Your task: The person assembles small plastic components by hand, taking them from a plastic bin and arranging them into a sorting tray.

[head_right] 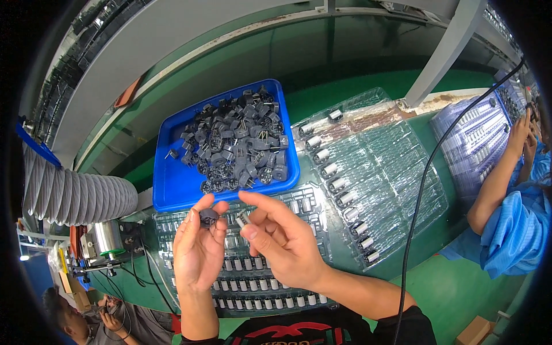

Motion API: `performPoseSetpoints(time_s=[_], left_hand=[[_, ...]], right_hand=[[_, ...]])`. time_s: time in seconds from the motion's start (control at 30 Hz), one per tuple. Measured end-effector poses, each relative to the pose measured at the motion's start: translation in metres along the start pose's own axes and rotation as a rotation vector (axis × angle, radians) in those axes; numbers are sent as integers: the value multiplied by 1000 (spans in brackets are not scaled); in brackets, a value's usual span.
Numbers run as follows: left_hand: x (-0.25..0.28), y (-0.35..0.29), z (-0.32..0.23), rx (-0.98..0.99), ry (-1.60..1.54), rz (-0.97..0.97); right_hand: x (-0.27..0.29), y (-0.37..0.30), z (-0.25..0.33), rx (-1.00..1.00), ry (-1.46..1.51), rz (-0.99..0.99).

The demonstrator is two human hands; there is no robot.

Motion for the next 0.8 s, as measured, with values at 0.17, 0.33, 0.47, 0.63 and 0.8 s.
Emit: performPoseSetpoints(time_s=[0.17, 0.33, 0.47, 0.63, 0.8], left_hand=[[4, -1, 1, 7, -5, -54], [6, -2, 1, -39, -132, 94], [4, 1, -1, -36, -88, -6], [8, -3, -1, -34, -24, -33], [4, -5, -8, -126, -81, 147]], right_hand=[[-3, -1, 5, 47, -146, 46], [-4, -1, -5, -27, -127, 42], [-4, -1, -3, -38, -120, 21], [-1, -3, -8, -137, -79, 5], [-2, -2, 8, 222, -312, -1]])
Point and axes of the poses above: each hand's wrist, its own y-axis towards the middle knuckle, its own x-axis out of the back of the hand, z = x × y, the point moved 8 cm from there along y, towards the middle knuckle, and after that the axes turned 14 degrees about -x, right-handed, at the moved point
